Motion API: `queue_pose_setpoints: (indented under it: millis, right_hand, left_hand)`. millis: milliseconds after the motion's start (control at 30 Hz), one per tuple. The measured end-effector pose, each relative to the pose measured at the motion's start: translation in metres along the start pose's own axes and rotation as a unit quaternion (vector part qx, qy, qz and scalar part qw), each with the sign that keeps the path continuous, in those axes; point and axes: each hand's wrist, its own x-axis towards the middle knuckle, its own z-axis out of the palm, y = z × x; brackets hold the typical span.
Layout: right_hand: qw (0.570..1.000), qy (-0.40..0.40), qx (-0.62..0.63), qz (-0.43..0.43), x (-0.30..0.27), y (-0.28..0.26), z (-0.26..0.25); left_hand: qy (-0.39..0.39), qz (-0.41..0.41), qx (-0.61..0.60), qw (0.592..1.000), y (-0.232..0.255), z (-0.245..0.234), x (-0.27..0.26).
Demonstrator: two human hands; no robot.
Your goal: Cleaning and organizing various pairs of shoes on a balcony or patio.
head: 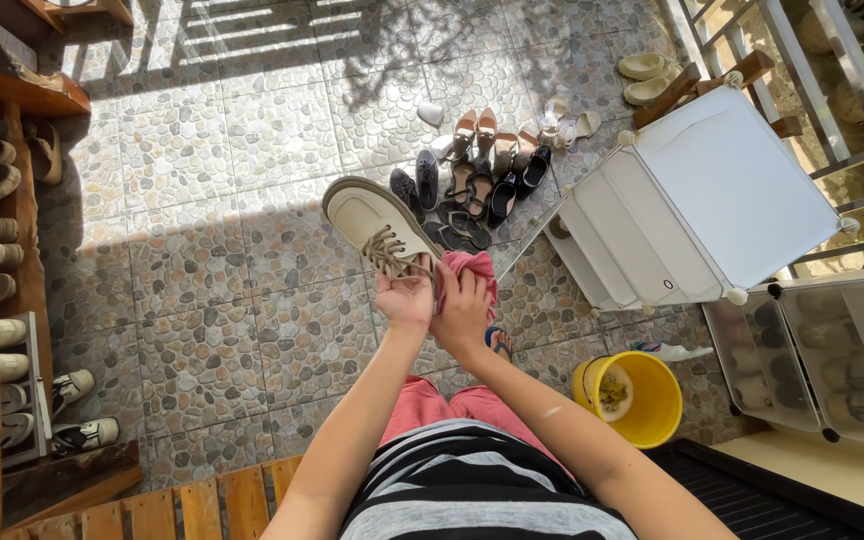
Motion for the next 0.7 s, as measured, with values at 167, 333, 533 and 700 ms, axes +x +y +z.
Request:
queue_pose_setpoints:
  millis: [167, 333, 533, 700]
  right_hand:
    - [0.998, -0.047, -0.043, 0.001, 0.011, 0.068, 0.060]
    - [0.997, 0.031, -0.022, -0.070, 0.031, 0.045, 0.034]
    - [0.978, -0.020, 0.031, -0.207, 0.029, 0.025, -0.009]
    - [0.980, -0.138, 0.099, -0.100, 0.018, 0.054, -0.058]
  left_hand:
    - [0.005, -0.021, 0.016, 1.000, -0.008, -0.034, 0.020]
    - [0.053, -0.004, 0.169, 0.984, 0.000, -0.026, 0.017]
    - [-0.002, -0.203, 0.492, 0.846, 0.016, 0.013, 0.000]
    - [0.099, -0.193, 0.397, 0.892, 0.036, 0.061, -0.035]
